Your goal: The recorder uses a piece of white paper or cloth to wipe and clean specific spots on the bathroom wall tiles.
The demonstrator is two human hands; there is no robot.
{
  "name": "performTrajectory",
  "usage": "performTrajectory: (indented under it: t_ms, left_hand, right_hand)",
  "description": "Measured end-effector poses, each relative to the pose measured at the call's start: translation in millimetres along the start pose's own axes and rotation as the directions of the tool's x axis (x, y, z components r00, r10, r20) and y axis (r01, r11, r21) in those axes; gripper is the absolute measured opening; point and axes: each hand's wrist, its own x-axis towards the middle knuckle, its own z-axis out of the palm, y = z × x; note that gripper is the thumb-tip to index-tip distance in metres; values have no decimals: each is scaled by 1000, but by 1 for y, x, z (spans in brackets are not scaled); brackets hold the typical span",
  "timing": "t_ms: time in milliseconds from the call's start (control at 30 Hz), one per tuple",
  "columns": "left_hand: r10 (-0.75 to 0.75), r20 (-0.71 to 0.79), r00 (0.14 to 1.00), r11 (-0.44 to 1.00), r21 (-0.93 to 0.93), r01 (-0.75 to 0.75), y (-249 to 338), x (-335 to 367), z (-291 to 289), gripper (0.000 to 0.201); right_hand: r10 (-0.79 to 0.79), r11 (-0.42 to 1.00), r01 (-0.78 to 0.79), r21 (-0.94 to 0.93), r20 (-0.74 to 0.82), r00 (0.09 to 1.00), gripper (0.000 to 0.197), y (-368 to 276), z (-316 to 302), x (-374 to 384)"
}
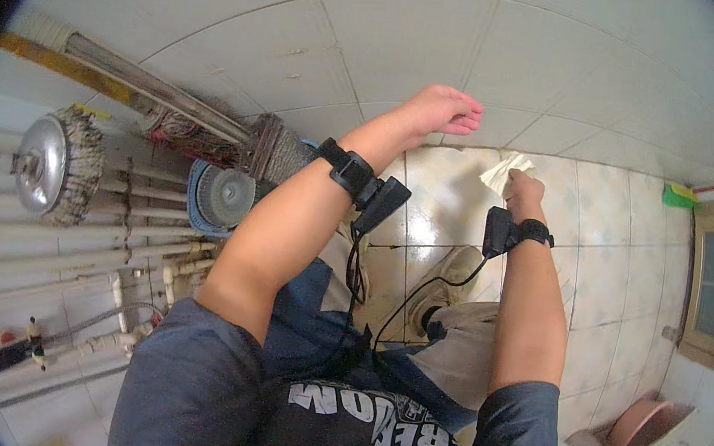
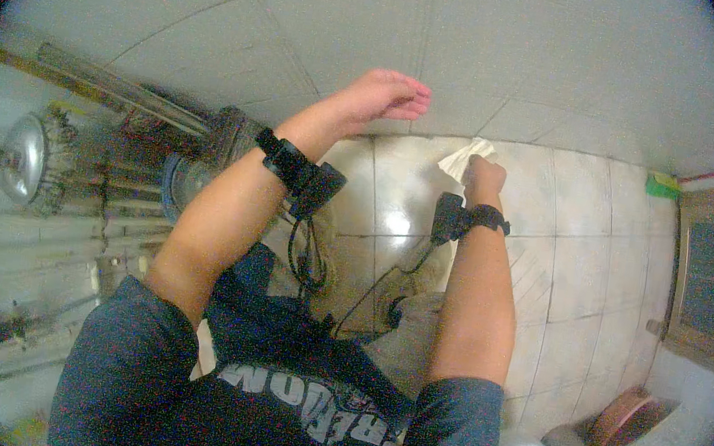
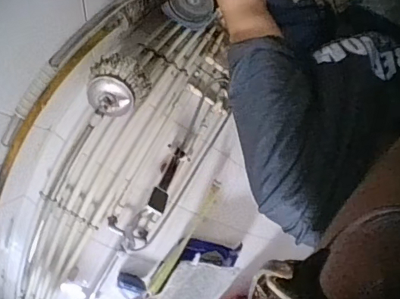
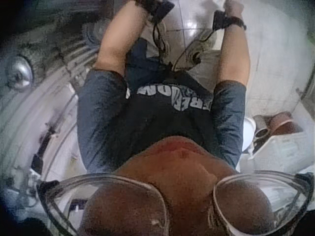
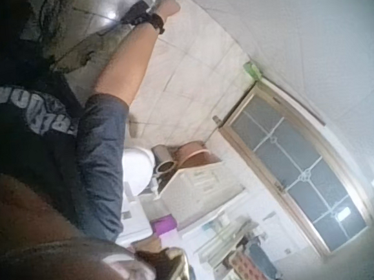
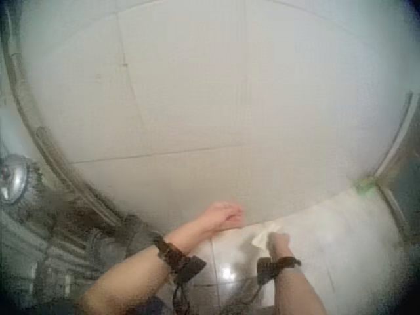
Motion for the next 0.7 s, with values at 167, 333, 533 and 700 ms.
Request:
performTrajectory:
  t_ms: [167, 333, 533, 700]
  left_hand:
    - [27, -82, 996, 1000, -3, -28, 3, -21, -14, 23]
    - [22, -134, 991, 998, 53, -15, 0, -64, -18, 23]
    - [54, -156, 986, 952, 307, -3, 15, -66, -46, 21]
    - [102, -94, 990, 925, 375, -60, 9, -65, -51, 19]
  right_hand:
    - [-175, 946, 215, -244, 174, 969, 32, -11, 42, 7]
    - [-205, 976, 213, 30, 430, 879, 31, -18, 80, -41]
    - [-297, 955, 277, 108, 315, 901, 24, -50, 125, -59]
    - [-662, 743, 665, 71, -63, 746, 31, -87, 103, -115]
